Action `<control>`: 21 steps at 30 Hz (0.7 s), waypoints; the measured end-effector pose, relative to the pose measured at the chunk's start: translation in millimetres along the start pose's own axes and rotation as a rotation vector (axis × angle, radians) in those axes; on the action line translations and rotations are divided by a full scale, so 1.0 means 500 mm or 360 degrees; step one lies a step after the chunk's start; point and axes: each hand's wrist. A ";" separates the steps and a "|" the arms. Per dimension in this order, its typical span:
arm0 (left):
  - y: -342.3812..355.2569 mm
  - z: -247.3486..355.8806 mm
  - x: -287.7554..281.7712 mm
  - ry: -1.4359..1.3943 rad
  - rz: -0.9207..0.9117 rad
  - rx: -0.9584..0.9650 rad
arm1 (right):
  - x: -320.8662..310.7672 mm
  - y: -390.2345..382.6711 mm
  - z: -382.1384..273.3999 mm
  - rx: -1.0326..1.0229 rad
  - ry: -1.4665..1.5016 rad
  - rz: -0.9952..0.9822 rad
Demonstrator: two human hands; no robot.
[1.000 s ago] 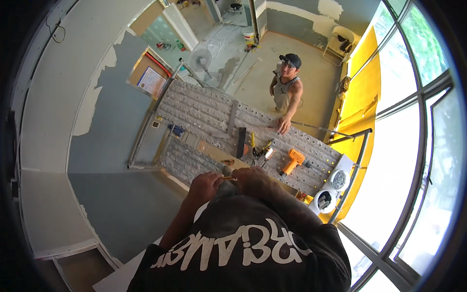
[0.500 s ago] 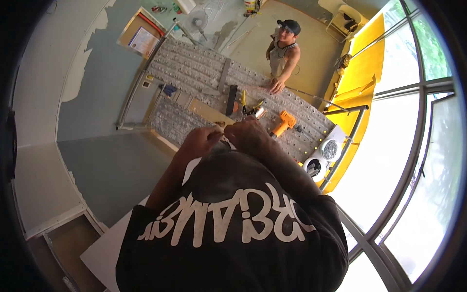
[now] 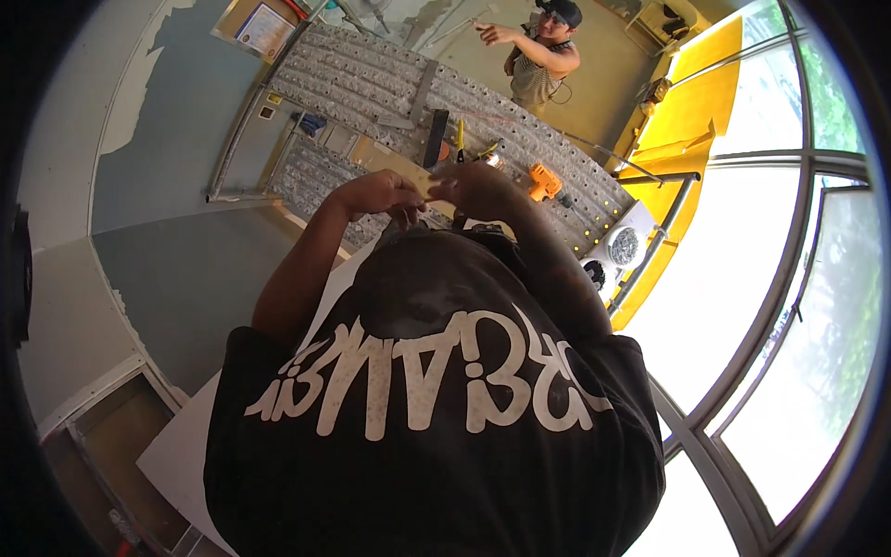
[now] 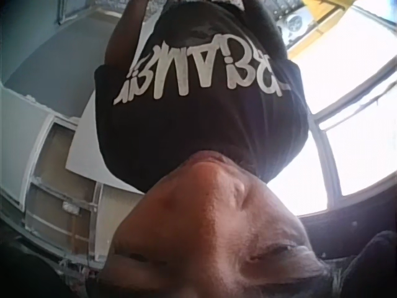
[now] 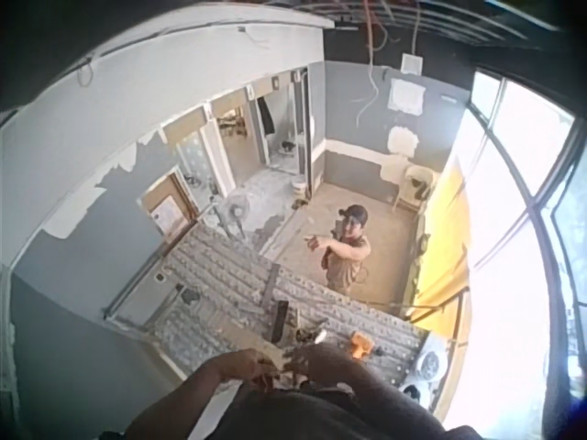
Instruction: The person measures a section of a drywall corner with a tape measure, marks a metal trim piece with a pencil, and cuts the metal trim using shears.
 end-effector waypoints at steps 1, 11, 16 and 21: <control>0.000 -0.004 -0.006 -0.0140 0.0004 -0.0013 | -0.004 -0.001 0.005 0.0062 0.0039 0.0131; 0.005 -0.019 -0.019 -0.0350 0.0162 0.0012 | -0.051 -0.092 0.091 0.0574 0.0381 0.0735; 0.036 -0.022 -0.048 -0.0449 0.0131 0.0005 | -0.022 -0.115 0.093 0.0567 0.0395 0.0785; 0.098 0.031 -0.062 -0.0569 0.0236 -0.0085 | 0.002 -0.163 0.058 0.0659 0.0337 0.0800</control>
Point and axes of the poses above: each hand's wrist, its own y-axis towards the middle knuckle, its own x-axis out of the palm, z = x × y, and after that the axes turned 13 degrees about -y, right-handed
